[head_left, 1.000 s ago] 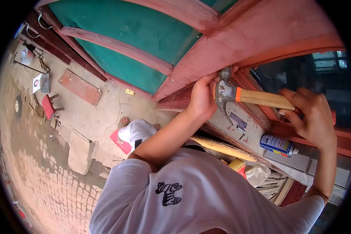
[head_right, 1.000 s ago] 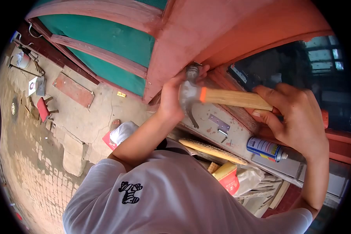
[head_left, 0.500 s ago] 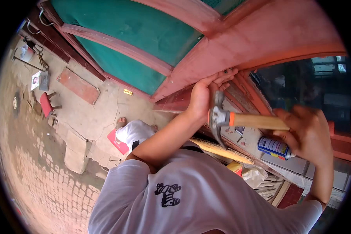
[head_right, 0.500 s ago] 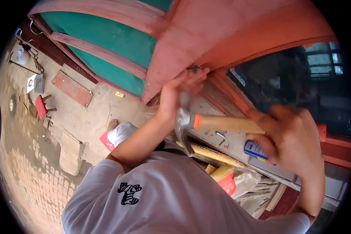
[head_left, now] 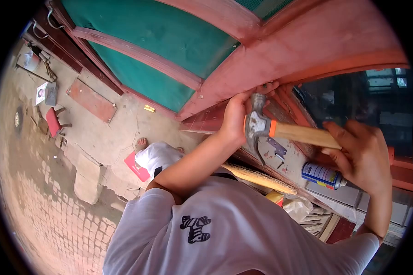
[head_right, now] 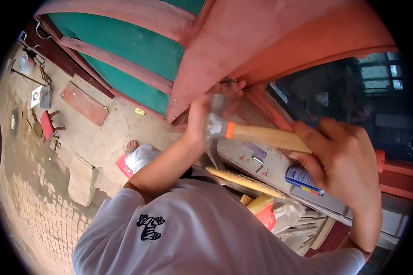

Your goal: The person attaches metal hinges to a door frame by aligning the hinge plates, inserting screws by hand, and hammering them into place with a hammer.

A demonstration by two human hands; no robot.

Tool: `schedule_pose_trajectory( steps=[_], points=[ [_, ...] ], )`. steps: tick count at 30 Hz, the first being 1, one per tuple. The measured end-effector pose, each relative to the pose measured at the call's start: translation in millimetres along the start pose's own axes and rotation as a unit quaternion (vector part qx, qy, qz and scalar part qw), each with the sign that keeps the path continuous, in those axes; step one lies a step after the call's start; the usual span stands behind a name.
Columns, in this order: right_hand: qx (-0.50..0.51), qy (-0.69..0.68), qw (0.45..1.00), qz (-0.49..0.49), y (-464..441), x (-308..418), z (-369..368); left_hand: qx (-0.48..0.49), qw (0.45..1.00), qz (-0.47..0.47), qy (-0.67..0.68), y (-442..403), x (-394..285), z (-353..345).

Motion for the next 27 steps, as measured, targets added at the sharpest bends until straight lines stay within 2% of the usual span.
schedule_pose_trajectory(
  steps=[2,5,9,10,13,14,15,17,21,22,23,27],
  points=[
    [0.038,-0.025,0.999,0.017,3,5,1,-0.013,1.0,0.001,-0.016,-2,1,3],
    [-0.001,-0.031,0.997,-0.074,-10,-27,-1,-0.016,1.0,-0.003,-0.016,5,-2,-8],
    [-0.004,-0.008,1.0,-0.023,0,-10,-1,0.004,1.0,-0.016,-0.009,2,-4,-7],
    [-0.003,0.015,1.0,0.019,4,1,3,-0.006,1.0,-0.012,-0.021,2,-3,-5],
    [0.033,-0.003,0.999,0.033,3,-5,-2,-0.011,0.999,-0.013,-0.037,4,-3,-4],
    [0.024,-0.002,0.997,-0.067,-2,-25,-5,0.005,0.999,-0.022,-0.026,1,-3,-6],
    [0.016,-0.022,0.997,-0.068,-5,-37,-7,0.021,0.999,-0.032,-0.014,1,-4,-8],
    [0.007,0.011,0.999,-0.037,-1,-19,-7,0.009,0.999,-0.025,-0.039,0,-7,-7],
    [0.034,-0.017,0.999,0.033,8,2,0,-0.003,1.0,0.002,-0.024,-1,0,0],
    [0.014,-0.02,1.0,0.019,2,-5,0,-0.014,1.0,-0.002,-0.018,2,1,-2],
    [0.003,-0.004,0.997,-0.072,-3,-25,-4,-0.023,1.0,-0.009,-0.013,4,0,-7],
    [-0.005,0.004,1.0,0.003,-6,-7,9,-0.022,1.0,0.013,-0.011,5,-3,-7]
  ],
)
Point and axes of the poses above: each hand's wrist, its own y-axis away from the middle knuckle, its own z-axis out of the back of the hand, x = y × z, the point moved 7 cm from there along -y, towards the middle knuckle, and after that the axes turned 1 degree about -z, right-handed, at the moved point
